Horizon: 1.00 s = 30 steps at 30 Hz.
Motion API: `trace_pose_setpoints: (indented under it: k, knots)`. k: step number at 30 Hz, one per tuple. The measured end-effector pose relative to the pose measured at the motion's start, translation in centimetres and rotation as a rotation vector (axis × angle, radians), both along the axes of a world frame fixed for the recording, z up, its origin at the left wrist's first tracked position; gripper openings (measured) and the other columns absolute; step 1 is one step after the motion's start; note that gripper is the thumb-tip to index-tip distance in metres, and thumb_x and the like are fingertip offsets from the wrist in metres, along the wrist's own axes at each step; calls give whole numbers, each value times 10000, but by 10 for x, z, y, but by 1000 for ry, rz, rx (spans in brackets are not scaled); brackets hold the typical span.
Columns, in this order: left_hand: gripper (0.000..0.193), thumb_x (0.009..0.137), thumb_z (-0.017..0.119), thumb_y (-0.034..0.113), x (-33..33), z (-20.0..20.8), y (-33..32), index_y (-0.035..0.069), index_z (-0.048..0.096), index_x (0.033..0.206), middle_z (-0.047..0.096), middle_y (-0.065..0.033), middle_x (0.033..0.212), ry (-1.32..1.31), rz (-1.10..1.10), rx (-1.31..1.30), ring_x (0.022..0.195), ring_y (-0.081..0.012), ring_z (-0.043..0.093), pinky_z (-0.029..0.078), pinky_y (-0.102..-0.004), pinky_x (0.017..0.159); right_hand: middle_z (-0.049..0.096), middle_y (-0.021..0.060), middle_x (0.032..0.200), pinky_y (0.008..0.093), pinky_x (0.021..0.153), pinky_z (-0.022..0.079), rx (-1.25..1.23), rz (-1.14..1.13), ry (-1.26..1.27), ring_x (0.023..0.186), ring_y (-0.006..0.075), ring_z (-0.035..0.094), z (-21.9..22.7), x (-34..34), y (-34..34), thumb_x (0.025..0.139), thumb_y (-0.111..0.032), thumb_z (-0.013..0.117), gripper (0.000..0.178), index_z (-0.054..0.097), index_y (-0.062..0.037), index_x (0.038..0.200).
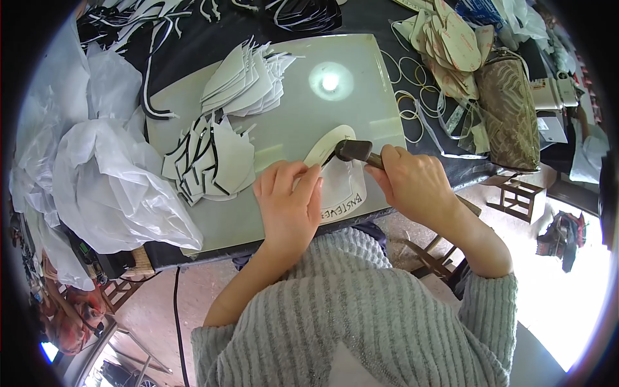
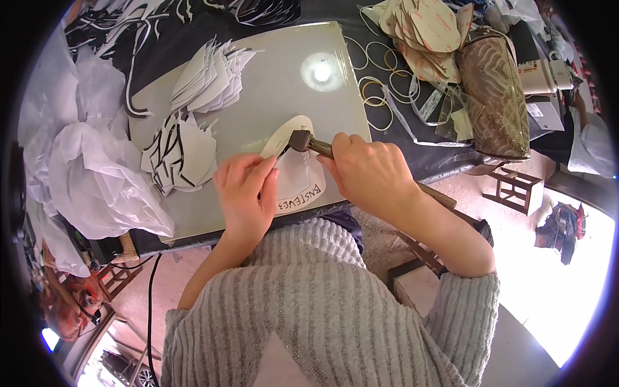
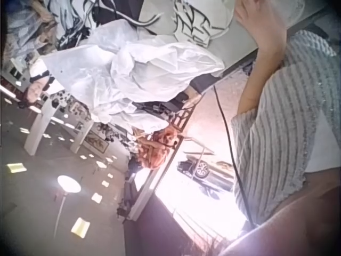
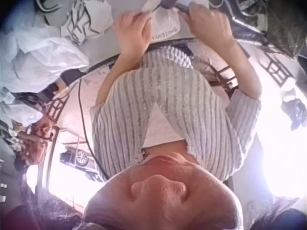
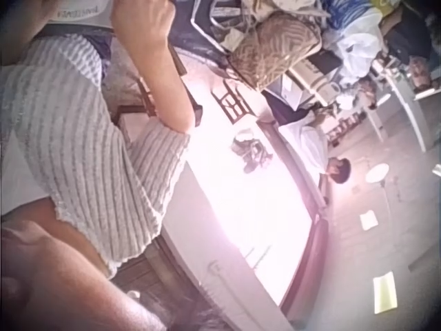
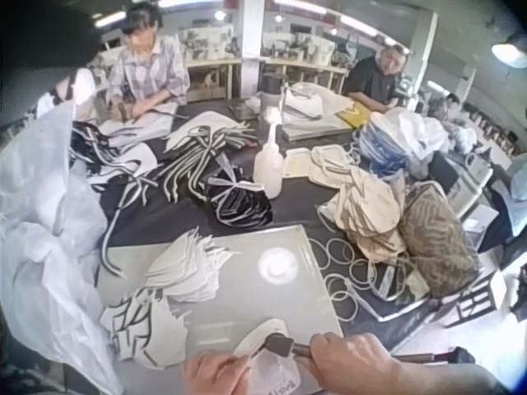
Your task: Use a hammer to flatten and bond the edges of shoe upper components on a light table.
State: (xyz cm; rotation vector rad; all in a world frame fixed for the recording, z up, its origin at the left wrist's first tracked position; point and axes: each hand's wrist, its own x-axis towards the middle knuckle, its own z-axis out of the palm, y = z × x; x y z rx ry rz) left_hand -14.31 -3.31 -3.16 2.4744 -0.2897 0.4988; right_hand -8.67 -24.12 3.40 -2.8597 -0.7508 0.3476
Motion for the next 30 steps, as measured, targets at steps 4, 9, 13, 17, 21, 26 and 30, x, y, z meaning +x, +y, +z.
trace_pose_setpoints:
  k: [4, 9, 13, 17, 21, 26, 30]
  knots:
    - [330, 739, 695, 7, -3, -3, 1, 52, 688, 1066, 598, -35, 1003, -69, -76, 66, 948, -237, 591, 427, -393, 795, 569, 142, 676, 436, 478, 472, 18, -3, 1, 523, 344, 602, -2, -1, -2, 943, -284, 632, 323, 493, -21, 819]
    - [370, 699, 689, 6, -5, 0, -1, 29, 674, 1068, 587, -49, 994, -75, -120, 221, 938, -245, 594, 441, -400, 797, 574, 142, 688, 430, 476, 470, 108, 20, -4, 543, 341, 609, 11, 0, 2, 941, -280, 635, 319, 494, -17, 829]
    - [355, 697, 678, 10, -4, -1, -3, 16, 670, 1052, 581, -56, 995, -117, -109, 210, 940, -249, 592, 449, -396, 801, 577, 143, 690, 415, 467, 465, 154, 62, -52, 551, 334, 615, 16, -6, 11, 943, -265, 635, 308, 494, -17, 826]
    - [331, 708, 679, 19, -3, -1, -4, 15, 669, 1039, 580, -57, 997, -125, -104, 208, 945, -248, 589, 451, -391, 802, 565, 126, 668, 395, 448, 461, 91, 61, -23, 519, 315, 606, 17, -2, 12, 941, -275, 639, 321, 492, -18, 817]
    - [301, 727, 692, 22, -4, -2, -4, 26, 674, 1027, 586, -50, 985, -127, -101, 207, 948, -246, 583, 439, -399, 812, 557, 109, 650, 390, 437, 464, -15, 76, -13, 491, 301, 596, 5, -7, 10, 938, -302, 643, 345, 491, -20, 807]
    - [287, 729, 654, 66, -3, 1, 8, 52, 669, 1015, 585, -53, 980, 80, -65, -115, 940, -259, 571, 429, -412, 840, 558, 111, 652, 397, 442, 461, -54, 63, 7, 501, 301, 601, 2, -6, 8, 935, -289, 647, 331, 492, -26, 806]
    - [288, 727, 650, 72, -6, -3, 7, 38, 668, 1012, 585, -55, 1002, -84, -120, 66, 953, -251, 572, 421, -407, 847, 568, 122, 657, 404, 447, 457, 10, 73, -4, 507, 317, 598, 3, -1, 3, 933, -286, 649, 330, 491, -25, 809]
